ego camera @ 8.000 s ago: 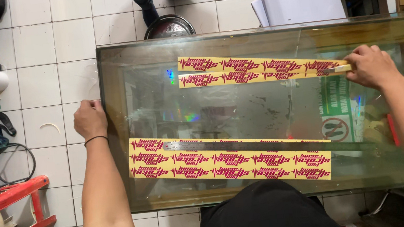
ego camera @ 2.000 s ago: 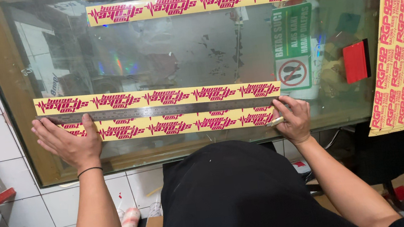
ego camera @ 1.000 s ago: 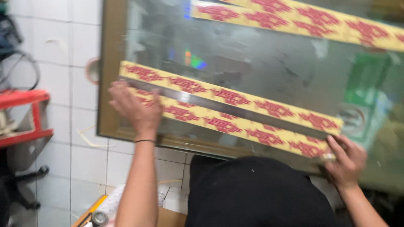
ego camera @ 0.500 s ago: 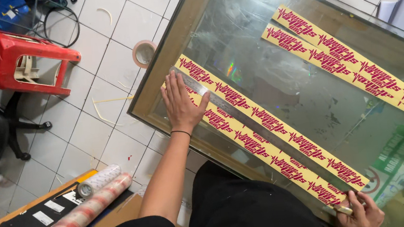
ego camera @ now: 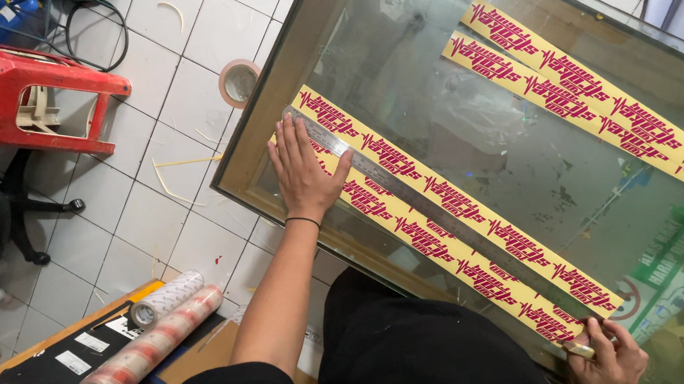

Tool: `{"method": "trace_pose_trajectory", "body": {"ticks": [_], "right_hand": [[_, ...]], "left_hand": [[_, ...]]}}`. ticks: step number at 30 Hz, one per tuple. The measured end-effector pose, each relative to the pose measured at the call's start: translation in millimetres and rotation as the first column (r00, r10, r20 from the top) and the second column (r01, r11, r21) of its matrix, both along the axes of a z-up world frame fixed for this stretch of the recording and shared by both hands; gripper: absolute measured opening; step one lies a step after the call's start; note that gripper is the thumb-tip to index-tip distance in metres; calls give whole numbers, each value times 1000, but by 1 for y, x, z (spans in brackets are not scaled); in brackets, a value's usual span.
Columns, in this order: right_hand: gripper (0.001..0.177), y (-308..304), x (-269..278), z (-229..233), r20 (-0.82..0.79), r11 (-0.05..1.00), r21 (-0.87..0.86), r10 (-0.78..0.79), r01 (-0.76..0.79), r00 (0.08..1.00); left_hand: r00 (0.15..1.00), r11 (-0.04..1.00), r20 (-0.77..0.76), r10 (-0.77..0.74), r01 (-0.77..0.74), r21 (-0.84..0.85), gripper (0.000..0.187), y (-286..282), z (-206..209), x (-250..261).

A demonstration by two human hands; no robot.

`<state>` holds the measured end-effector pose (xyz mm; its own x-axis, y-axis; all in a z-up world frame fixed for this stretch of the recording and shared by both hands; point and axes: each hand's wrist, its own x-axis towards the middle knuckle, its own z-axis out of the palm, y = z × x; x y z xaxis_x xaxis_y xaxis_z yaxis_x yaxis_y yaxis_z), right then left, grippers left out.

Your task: The person places a sheet of yellow stickers with red text onto a glass surface. They use a metal ruler and a utility knife to cut the sheet into strips. The person then separates the strips and continues cutting them into smaller pieces.

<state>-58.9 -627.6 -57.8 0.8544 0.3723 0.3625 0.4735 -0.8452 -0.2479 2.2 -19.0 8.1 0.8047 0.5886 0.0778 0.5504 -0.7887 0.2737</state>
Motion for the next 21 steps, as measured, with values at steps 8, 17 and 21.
{"method": "trace_pose_trajectory", "body": {"ticks": [8,17,21], "right_hand": [[20,25,0,17,31,996,0,-88,88,996],[15,35,9,30,19,998,45,-46,45,999],[11,28,12,27,16,993,105,50,-52,999]], "left_hand": [[1000,1000,-8,7,-7,-11,102,1,-3,2],[1000,1000,-27,5,-5,5,103,2,-5,0],[1000,1000,-1,-10,10,25,102,2,-5,-1]]}}
